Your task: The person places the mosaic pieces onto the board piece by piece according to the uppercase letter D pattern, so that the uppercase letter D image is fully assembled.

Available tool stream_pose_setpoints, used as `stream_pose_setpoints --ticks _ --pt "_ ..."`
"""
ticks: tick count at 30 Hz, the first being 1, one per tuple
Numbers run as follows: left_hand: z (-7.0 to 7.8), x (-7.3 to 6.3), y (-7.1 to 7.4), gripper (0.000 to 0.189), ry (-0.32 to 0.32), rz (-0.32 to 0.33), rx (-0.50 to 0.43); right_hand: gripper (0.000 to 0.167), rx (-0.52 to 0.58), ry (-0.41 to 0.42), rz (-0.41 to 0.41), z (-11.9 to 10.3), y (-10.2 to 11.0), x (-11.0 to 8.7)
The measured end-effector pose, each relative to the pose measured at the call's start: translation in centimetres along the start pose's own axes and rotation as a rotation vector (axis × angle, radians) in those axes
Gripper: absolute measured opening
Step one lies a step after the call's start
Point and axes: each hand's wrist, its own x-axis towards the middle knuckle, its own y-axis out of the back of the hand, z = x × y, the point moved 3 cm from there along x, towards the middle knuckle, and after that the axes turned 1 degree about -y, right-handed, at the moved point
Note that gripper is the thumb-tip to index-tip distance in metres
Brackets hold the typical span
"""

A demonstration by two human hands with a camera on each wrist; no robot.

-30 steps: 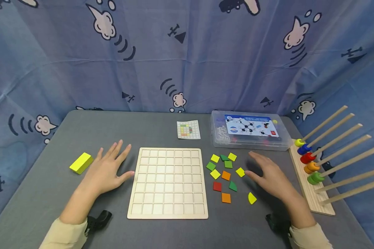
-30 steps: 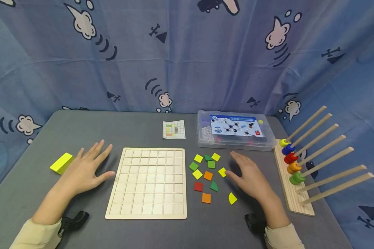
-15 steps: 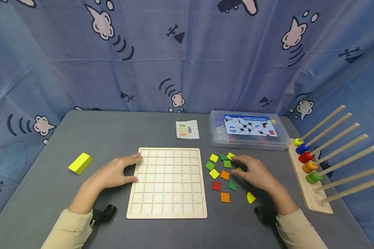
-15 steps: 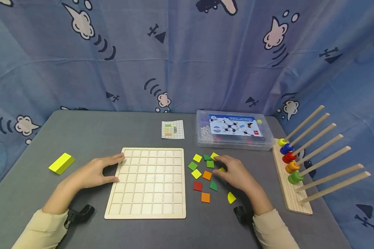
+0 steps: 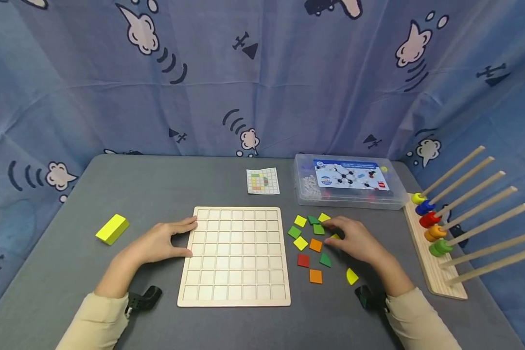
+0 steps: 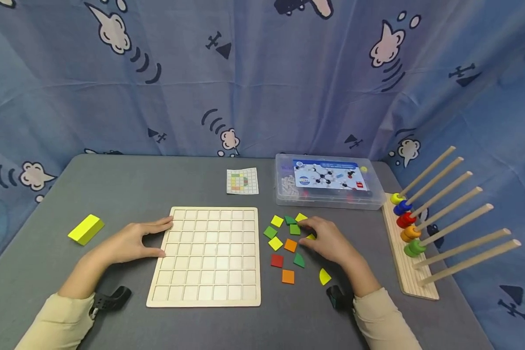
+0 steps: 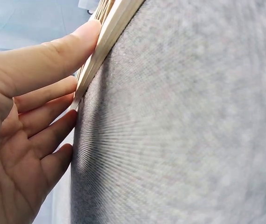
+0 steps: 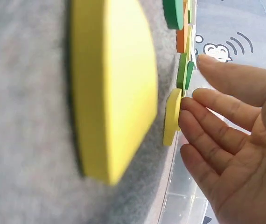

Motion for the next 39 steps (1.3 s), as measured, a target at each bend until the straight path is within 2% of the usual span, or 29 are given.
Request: stream_pose_setpoints --ticks 9,15,26,33,39 --pt "-0.1 0.2 -0.2 0.078 -0.003 0.005 -0.035 0.037 -0.027 -0.046 -0.037 0.4 -0.3 1.0" --pt "-0.3 0.1 -0.3 0.078 0.004 0.015 -0.048 0.031 -0.035 -0.063 -0.031 0.3 -0.5 1.6" --pt "-0.3 0.1 -0.1 0.078 0.007 0.020 -0.054 0.025 0.025 -0.117 -0.028 0.3 -0.7 1.7" --pt "-0.3 0.0 -0.1 0.079 0.003 0.017 -0.056 0.024 0.061 -0.100 -0.026 -0.1 -0.4 1.3" --pt "-0.2 0.0 -0.1 0.079 0.010 0.012 -0.058 0.025 0.081 -0.080 0.014 -1.4 -0.1 0.7"
